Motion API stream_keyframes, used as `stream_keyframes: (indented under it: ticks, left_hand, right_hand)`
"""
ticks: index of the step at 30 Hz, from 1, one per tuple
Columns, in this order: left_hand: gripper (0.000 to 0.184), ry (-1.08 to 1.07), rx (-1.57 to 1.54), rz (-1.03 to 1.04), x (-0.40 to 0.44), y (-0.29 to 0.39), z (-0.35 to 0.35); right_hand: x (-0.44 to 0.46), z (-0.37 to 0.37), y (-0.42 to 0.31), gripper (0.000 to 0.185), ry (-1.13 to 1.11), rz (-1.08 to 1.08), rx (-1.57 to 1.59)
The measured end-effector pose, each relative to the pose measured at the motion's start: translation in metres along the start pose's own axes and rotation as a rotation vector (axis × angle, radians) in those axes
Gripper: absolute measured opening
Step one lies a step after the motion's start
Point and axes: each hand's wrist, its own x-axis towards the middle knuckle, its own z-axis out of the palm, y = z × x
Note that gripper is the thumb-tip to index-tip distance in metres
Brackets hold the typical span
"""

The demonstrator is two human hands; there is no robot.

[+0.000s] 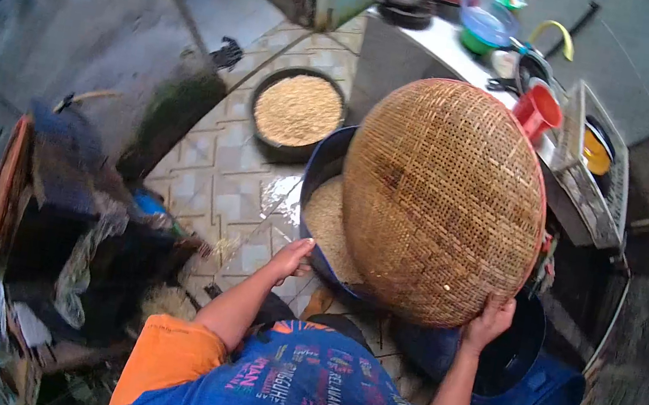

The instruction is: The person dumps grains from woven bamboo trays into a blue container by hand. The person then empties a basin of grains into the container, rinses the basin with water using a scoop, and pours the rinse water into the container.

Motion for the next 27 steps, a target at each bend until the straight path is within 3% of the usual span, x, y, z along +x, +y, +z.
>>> stream_keyframes:
  ticks: [2,6,7,13,20,27]
  left_hand:
    - [0.061,-0.014,0.12,0.064,-0.024,-0.016,0.011]
    - [0.052,0.186,0.102,0.024,-0.043,-0.09,-0.005]
    - [0.046,0.337,0.107,0.072,-0.063,-0.101,0.0]
    - [0.046,0.594,-0.039,-0.194,-0.169,-0.173,0.014]
    - [0.044,0.792,-0.157,-0.318,-0.22,-0.238,0.076]
    - [0.052,0.641,-0.273,-0.382,-0.219,-0.229,0.104]
  right_hand:
    - [0.021,-0.021,0.006,0.018,-0.078,0.008,-0.051]
    - [0.058,-0.039,0.0,0.023,-0.224,0.021,-0.129]
    - [0.068,-0.042,-0.002,0.023,-0.266,0.032,-0.118]
    - [0.112,-0.045,-0.003,0.029,-0.401,-0.012,-0.166]
    - [0.14,-0.034,-0.023,0.034,-0.535,-0.133,-0.162]
    - [0.155,-0.027,-0.067,0.04,-0.608,-0.262,-0.129]
